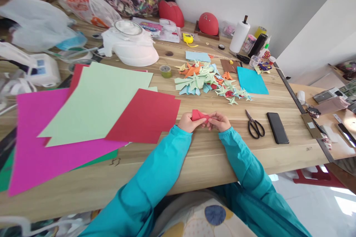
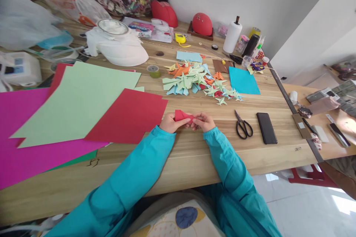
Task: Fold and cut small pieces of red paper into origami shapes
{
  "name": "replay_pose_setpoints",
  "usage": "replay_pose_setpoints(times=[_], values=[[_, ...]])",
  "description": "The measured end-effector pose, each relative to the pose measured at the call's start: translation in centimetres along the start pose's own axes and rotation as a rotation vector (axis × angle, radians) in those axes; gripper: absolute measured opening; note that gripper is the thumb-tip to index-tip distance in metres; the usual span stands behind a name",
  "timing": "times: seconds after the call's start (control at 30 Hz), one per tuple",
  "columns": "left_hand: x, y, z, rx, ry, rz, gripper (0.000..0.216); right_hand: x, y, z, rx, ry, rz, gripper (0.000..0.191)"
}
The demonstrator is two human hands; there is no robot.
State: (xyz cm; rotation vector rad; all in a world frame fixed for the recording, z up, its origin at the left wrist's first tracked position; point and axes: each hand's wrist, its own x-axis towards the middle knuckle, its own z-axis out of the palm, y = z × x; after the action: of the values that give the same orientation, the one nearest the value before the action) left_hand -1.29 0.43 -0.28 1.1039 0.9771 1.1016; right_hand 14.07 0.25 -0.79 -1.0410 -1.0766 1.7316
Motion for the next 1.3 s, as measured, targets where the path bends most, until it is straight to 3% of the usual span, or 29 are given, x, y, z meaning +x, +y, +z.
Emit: replay_pose_setpoints(times=[0.17,0.37,0.6,0.83,1.1,1.3], values=[[0.0,0.0,0.0,0.021,-0.002,0.014,0.032,0.1,0.1,0.0,-0.003,0.008,0.007,0.043],[-0.2,0.4,0.2,-0.007,-0.02,0.002,0.029,-0.2,0.2,0.3,-0.032,0.074,-0.158,0.034],[-0.3,0.5,0.3,-0.123,-0.074,-0.039,0.029,-0.5,-0.2,0.3,-0.015,0.047,-0.22,0.026],[-0.4,0.4,0.3,-0.095,-0.049,0.02,0.021,-0.2,0.2,0.3,0.091,-0.009,-0.178,0.028],[-0.4,0.0,0.0,0.018,-0.062,0.16,0.019,-0.8,-0.7,0.6,0.13,-0.017,-0.213,0.013],[-0.5,0.3,0.2,-0.053,-0.117,0.104,0.022,-0.8,-0.9,0.6,0.155,-0.001,-0.167,0.012]])
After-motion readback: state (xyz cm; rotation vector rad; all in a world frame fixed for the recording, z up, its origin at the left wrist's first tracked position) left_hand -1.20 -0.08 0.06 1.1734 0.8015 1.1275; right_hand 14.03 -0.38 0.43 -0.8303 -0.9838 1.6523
